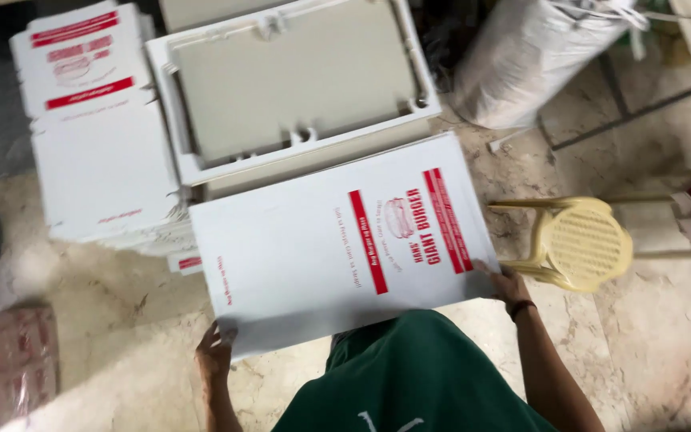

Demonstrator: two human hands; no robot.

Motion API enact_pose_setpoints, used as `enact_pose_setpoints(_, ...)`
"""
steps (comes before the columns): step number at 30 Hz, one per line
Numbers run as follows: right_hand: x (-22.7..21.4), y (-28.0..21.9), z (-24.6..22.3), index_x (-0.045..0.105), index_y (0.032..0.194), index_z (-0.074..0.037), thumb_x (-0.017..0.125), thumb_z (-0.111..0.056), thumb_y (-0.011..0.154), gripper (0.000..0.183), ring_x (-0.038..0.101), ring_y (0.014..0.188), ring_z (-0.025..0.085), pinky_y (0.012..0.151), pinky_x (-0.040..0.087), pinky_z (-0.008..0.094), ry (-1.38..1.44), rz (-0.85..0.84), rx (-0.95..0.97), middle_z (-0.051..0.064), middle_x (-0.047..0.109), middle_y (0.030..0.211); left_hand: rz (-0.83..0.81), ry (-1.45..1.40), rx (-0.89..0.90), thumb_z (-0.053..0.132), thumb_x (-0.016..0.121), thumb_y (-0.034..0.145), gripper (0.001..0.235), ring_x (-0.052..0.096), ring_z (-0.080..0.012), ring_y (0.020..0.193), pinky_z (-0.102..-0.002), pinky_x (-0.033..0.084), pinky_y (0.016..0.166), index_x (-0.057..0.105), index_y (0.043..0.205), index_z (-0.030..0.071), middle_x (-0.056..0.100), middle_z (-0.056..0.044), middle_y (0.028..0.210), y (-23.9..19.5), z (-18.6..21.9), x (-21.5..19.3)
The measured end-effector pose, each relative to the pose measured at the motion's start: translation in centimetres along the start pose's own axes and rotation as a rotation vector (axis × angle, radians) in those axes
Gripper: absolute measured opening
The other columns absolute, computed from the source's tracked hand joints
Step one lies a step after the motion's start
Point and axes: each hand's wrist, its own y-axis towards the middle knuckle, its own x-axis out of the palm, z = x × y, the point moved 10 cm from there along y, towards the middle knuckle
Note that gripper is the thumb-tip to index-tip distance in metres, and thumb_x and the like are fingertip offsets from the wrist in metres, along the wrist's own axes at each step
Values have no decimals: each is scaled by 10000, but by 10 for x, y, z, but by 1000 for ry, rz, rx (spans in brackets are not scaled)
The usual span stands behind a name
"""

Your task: Manually punching out burger box shapes from large cardboard sheets using a plastic template and stacking the finished products.

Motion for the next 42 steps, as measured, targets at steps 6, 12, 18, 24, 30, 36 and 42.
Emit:
enact_pose_setpoints(6, -23, 23, 8, 672, 1345, -61, 442, -147, 999, 424, 609, 997, 267, 779, 474, 375, -97, 25, -411, 177, 692, 1200, -78, -72, 12, 312, 847, 754, 674, 722, -143, 941, -293, 535, 797, 669, 1383, 150, 779, -115, 1145, 21, -21, -6)
enact_pose_setpoints(12, -20, 52, 21, 591, 1321, -26, 861, -402, 835, 671, 618, 1134, 284, 802, 626, 467, 24, 168, -67, 130, 621, 1292, -130, -62, 49, 310, 798, 784, 630, 732, -191, 861, -324, 562, 718, 662, 1390, 203, 791, -85, 1028, 10, -2, -10)
enact_pose_setpoints(18, -25, 64, 5, 695, 1275, -207, 731, -283, 946, 339, 654, 1089, 123, 775, 580, 332, 138, 12, -230, -60, 701, 1335, -218, -690, 355, 130, 544, 918, 489, 360, -94, 563, -258, 303, 486, 622, 1372, -32, 446, 13, 616, -10, 9, -15)
enact_pose_setpoints(24, -22, 31, -11, 552, 1363, -53, 859, -339, 932, 602, 582, 1255, 366, 947, 617, 511, -106, 256, -112, 168, 586, 1375, -231, -646, -127, 231, 577, 890, 546, 670, -306, 932, -481, 673, 605, 621, 1411, 72, 664, -123, 1171, -14, -40, 19)
enact_pose_setpoints(30, -32, 47, -15, 517, 1369, -196, 810, -434, 972, 548, 573, 1284, 295, 1021, 593, 486, -125, 187, 7, 87, 582, 1390, -530, -1124, -68, 308, 613, 962, 577, 629, -185, 728, -436, 661, 675, 542, 1460, 26, 638, -55, 902, -29, -25, 30)
enact_pose_setpoints(36, -21, 55, -52, 460, 1425, -311, 645, -409, 1013, 462, 539, 1286, 152, 976, 517, 329, -247, -167, -41, -64, 571, 1394, -578, -1212, -119, 171, 511, 916, 582, 754, -295, 817, -524, 647, 820, 505, 1485, 50, 727, -61, 896, -24, -45, 46)
enact_pose_setpoints(42, -44, 79, -67, 488, 1462, -261, 590, -360, 1034, 451, 550, 1220, 162, 974, 484, 303, -321, -236, -59, -25, 582, 1385, -425, -1326, -202, 220, 624, 995, 431, 687, -187, 529, -428, 671, 569, 601, 1386, 41, 690, -53, 674, -15, -64, 62)
